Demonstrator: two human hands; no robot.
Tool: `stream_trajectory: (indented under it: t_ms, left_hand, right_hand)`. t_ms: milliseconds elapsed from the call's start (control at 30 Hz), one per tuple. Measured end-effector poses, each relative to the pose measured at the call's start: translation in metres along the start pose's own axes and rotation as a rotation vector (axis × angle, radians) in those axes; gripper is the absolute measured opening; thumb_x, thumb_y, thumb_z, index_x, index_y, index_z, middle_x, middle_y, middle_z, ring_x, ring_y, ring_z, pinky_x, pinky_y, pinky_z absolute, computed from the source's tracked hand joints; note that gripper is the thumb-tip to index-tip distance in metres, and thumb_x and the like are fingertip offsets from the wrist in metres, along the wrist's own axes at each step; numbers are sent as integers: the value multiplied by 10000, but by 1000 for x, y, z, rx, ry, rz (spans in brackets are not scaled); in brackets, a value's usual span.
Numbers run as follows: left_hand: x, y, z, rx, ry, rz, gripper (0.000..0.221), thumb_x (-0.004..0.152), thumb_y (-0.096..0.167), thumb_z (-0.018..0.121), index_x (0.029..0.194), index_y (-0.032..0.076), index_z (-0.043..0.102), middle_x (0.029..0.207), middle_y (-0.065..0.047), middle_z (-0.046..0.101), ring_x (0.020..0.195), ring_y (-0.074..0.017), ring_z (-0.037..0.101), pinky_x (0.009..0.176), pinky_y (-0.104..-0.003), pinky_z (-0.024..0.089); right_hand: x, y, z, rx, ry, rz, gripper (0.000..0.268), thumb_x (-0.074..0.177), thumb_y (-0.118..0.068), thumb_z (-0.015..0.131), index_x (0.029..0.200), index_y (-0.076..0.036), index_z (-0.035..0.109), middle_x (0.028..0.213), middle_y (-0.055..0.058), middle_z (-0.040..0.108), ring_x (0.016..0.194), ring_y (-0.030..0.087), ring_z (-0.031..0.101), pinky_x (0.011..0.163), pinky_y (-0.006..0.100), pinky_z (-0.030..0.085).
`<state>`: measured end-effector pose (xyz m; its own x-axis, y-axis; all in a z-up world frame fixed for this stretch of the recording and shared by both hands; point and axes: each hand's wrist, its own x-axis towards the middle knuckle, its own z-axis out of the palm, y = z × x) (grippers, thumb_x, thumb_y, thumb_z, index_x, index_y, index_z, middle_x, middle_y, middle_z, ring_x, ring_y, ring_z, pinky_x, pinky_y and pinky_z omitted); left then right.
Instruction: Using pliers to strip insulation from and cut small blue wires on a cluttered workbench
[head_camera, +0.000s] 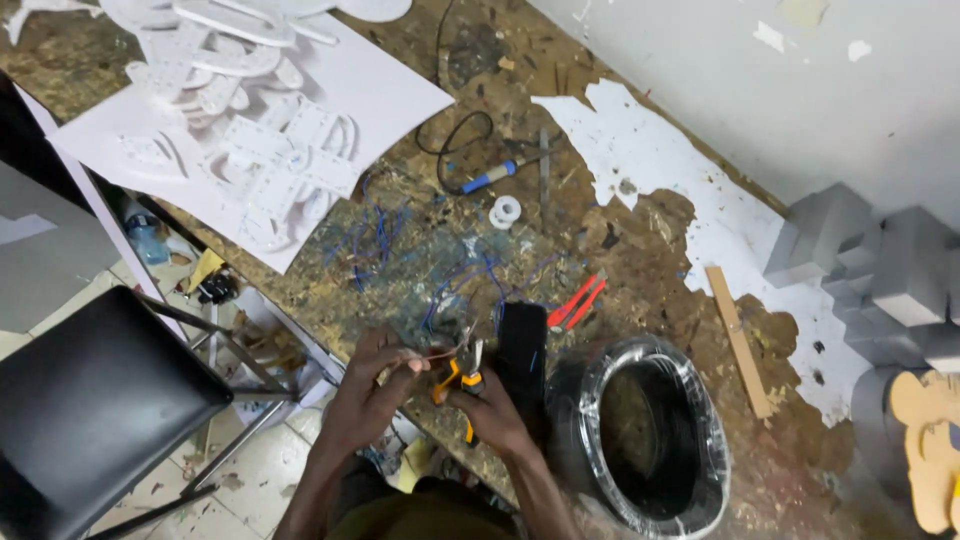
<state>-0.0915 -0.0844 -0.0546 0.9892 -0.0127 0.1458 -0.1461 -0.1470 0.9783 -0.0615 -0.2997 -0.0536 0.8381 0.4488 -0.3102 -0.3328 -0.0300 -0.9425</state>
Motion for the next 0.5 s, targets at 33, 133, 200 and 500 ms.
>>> stream_trajectory:
  t_ms: [33,133,200,500]
  left_hand:
    - [0,16,0,-3,-14,-15,310,1137,333,645,1040,127,856,1067,-20,551,1086,-238,564,915,-399,426]
    - [14,44,-4,-39,-69,90,348,1175,153,556,933,27,772,899,-59,394,827,-190,381,709,-489,449]
    - [17,40,-8,-81,-105,100,364,1193,161,507,930,56,735,963,-74,388,873,-197,365,819,-405,285]
    - [42,42,-52,-33,-220,115,327,1189,179,498,914,94,652,945,-52,378,789,-182,349,732,-405,293]
  right_hand:
    - [-3,5,-1,10,11,15,411,982,-121,742,1392,-93,765,1296,92,797,1229,274,734,1062,471,566]
    - [-7,-2,-3,55,118,-109,319,976,-51,855,1281,37,831,1130,179,838,1068,265,759,982,475,614]
    - [-16,-35,6,-3,55,-191,427,1091,-103,769,1454,111,701,1225,279,781,1124,349,737,1029,537,567]
    - [5,-25,19,-150,113,-263,295,1100,-94,756,1357,51,756,1119,169,775,1060,209,654,975,445,558]
